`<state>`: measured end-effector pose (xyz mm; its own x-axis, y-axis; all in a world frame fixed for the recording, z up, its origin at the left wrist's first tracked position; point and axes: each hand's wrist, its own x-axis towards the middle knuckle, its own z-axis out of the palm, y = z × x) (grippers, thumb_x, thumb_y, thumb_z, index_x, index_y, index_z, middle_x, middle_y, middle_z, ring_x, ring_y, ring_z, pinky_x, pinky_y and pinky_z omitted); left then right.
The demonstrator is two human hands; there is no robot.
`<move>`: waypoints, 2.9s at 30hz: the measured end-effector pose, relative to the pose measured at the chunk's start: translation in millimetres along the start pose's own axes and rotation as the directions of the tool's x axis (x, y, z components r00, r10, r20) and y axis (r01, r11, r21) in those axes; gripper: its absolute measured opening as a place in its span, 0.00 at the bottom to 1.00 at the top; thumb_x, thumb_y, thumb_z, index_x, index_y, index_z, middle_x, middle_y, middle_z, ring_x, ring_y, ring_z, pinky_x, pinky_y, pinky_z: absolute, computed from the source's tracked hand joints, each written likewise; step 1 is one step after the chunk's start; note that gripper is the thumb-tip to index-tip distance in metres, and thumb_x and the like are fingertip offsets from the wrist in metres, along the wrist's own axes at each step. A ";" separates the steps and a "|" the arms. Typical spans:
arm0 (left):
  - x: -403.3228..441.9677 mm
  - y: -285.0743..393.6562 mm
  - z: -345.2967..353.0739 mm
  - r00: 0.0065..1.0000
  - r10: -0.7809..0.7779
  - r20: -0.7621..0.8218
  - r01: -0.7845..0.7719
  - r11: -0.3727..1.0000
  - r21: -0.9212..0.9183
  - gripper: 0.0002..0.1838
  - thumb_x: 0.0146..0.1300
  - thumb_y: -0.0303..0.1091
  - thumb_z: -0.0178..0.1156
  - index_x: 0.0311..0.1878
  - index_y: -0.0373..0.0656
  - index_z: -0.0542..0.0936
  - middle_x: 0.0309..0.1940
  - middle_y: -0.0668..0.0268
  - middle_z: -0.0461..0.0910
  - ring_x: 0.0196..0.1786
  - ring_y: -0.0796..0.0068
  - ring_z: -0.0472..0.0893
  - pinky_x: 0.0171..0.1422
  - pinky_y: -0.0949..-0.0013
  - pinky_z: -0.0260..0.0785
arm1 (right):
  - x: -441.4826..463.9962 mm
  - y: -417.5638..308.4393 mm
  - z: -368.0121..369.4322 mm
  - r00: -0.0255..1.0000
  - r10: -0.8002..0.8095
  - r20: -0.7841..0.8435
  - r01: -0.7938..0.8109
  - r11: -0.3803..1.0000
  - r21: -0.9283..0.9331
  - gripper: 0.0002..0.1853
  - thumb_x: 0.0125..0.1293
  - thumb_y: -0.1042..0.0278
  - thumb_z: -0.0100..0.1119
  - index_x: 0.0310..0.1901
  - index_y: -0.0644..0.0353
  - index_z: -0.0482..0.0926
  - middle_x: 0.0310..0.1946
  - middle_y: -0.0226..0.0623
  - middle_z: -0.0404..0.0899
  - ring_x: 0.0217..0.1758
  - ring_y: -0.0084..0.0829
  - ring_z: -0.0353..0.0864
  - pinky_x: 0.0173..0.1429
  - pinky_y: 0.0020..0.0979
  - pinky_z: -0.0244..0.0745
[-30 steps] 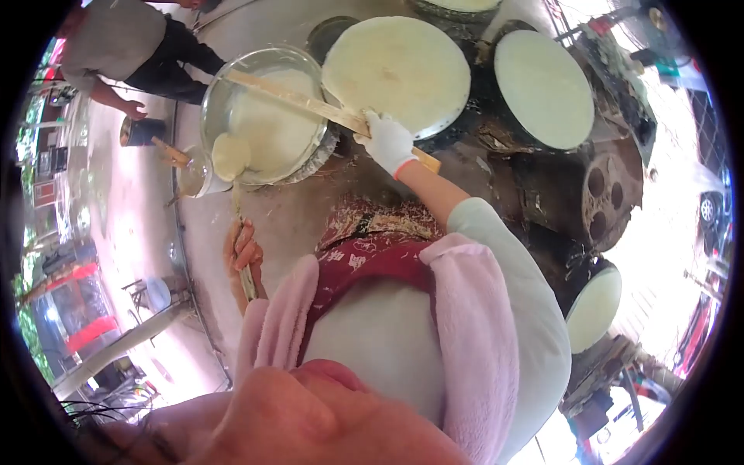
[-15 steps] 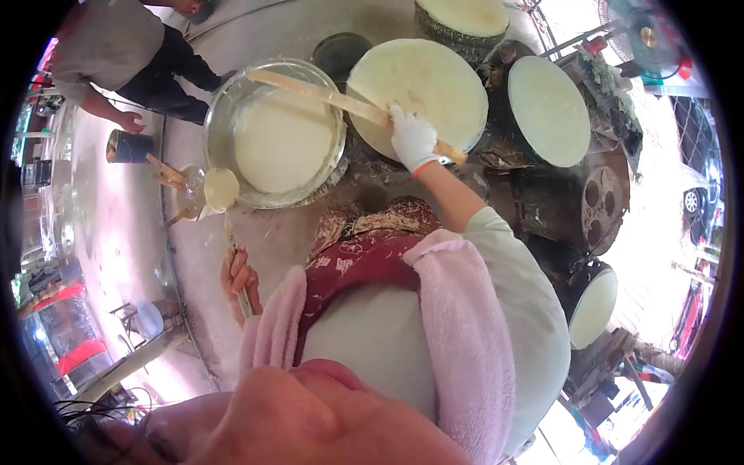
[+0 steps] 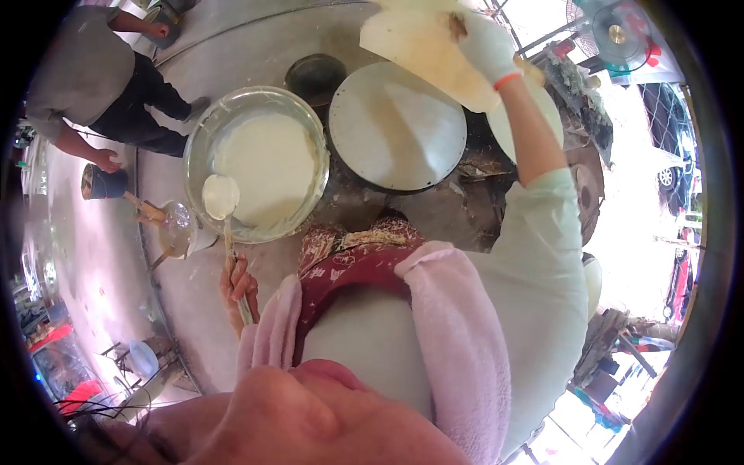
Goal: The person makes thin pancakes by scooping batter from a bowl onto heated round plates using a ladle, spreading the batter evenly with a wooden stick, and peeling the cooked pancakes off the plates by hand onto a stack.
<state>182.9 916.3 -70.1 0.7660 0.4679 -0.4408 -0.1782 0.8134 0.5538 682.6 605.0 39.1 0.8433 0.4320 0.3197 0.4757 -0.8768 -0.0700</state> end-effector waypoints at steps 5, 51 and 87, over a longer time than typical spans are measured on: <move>12.0 -28.4 13.6 1.000 0.001 -0.008 -0.001 1.000 0.023 0.19 0.76 0.36 0.51 0.57 0.28 0.69 0.27 0.77 0.66 0.16 0.95 0.61 0.24 0.86 0.52 | 132.5 62.4 4.3 0.973 -0.229 -0.011 0.226 0.966 -0.127 0.17 0.61 0.58 0.62 0.50 0.54 0.83 0.37 0.45 0.86 0.36 0.42 0.85 0.41 0.37 0.78; 99.6 -88.0 130.1 0.958 -0.082 -0.274 0.146 0.964 0.223 0.14 0.74 0.39 0.53 0.50 0.37 0.73 0.20 0.79 0.61 0.13 0.89 0.56 0.17 0.80 0.45 | 30.2 214.2 304.0 0.543 0.838 -0.049 -0.379 0.297 0.876 0.27 0.61 0.76 0.62 0.63 0.60 0.71 0.46 0.34 0.81 0.39 0.27 0.79 0.47 0.32 0.77; 101.6 -155.6 -182.3 0.721 -0.578 0.382 0.665 0.733 -0.145 0.16 0.78 0.44 0.47 0.50 0.38 0.70 0.19 0.83 0.56 0.15 0.93 0.57 0.28 0.79 0.59 | -580.2 -219.3 135.5 0.408 0.062 0.911 -0.908 -0.074 0.412 0.22 0.72 0.63 0.59 0.58 0.74 0.76 0.54 0.33 0.80 0.56 0.19 0.72 0.63 0.23 0.66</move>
<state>175.8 900.3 -329.8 0.8912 -0.2649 -0.3682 0.2887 0.9574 0.0101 122.9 575.3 -259.1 0.6014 0.3144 -0.7345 -0.6978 -0.2409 -0.6745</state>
